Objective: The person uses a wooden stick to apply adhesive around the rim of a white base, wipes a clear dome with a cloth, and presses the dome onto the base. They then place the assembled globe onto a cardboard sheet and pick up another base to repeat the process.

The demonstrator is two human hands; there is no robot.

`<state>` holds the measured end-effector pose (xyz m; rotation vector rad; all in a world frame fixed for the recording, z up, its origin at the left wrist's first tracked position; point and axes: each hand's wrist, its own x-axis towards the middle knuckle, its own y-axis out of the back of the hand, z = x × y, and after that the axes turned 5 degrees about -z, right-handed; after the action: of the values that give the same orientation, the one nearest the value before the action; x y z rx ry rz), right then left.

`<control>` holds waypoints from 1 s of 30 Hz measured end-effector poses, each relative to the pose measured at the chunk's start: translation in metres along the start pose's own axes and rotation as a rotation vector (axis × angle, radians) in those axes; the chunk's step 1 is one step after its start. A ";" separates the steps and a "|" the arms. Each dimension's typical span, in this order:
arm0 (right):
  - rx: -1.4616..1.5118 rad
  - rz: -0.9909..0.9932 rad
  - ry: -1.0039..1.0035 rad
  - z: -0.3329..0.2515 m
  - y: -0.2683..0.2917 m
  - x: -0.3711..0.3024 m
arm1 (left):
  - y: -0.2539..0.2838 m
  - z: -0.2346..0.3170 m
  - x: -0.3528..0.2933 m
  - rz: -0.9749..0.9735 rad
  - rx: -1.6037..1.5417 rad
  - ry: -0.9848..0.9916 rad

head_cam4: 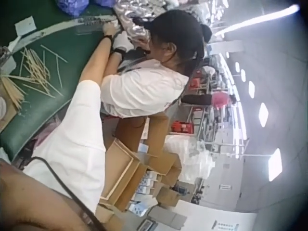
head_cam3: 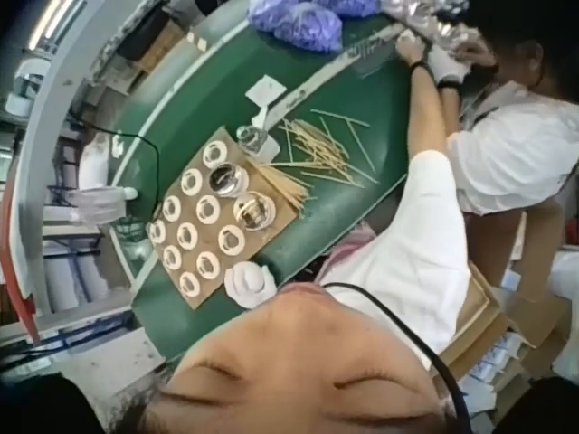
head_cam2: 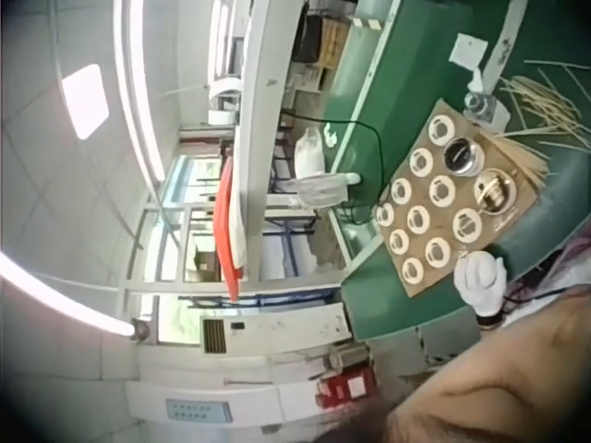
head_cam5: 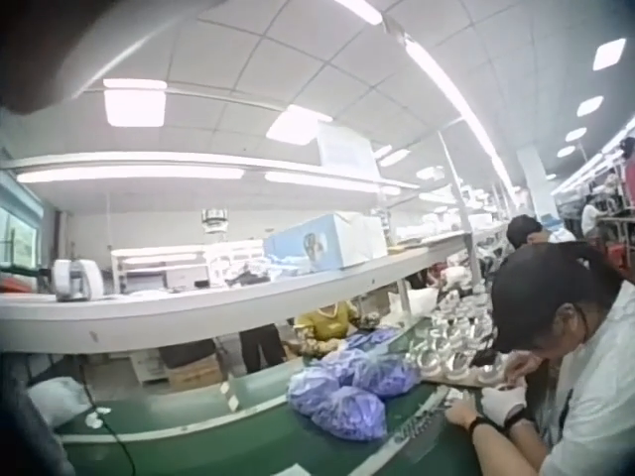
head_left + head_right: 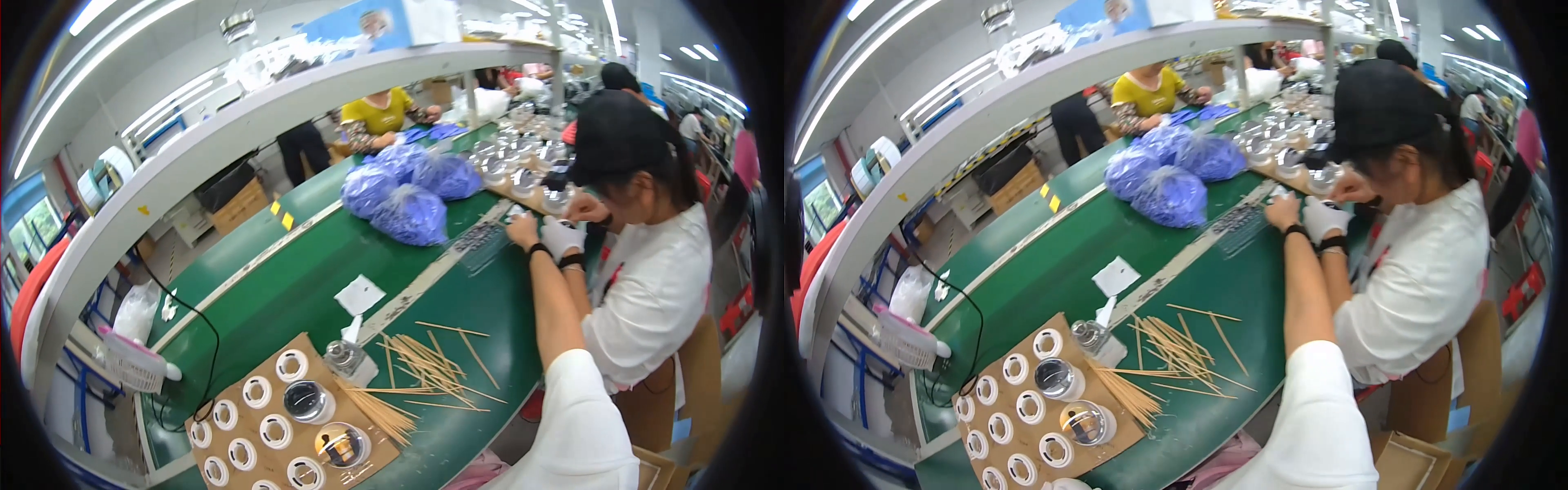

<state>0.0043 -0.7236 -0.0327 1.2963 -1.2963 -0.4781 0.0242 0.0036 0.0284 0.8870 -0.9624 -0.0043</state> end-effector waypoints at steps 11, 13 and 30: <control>1.110 -0.375 0.001 -0.056 0.060 0.003 | 0.000 -0.001 0.005 -0.017 -0.027 0.077; 1.294 -0.507 0.090 -0.094 0.099 -0.016 | 0.000 0.001 0.006 0.004 -0.053 0.101; 1.092 -0.723 1.057 -0.289 0.216 -0.213 | 0.006 -0.014 -0.011 -0.076 -0.222 0.168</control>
<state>0.1118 -0.3547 0.1343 2.4411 -0.0473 0.5412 0.0251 0.0207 0.0209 0.7065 -0.7545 -0.0982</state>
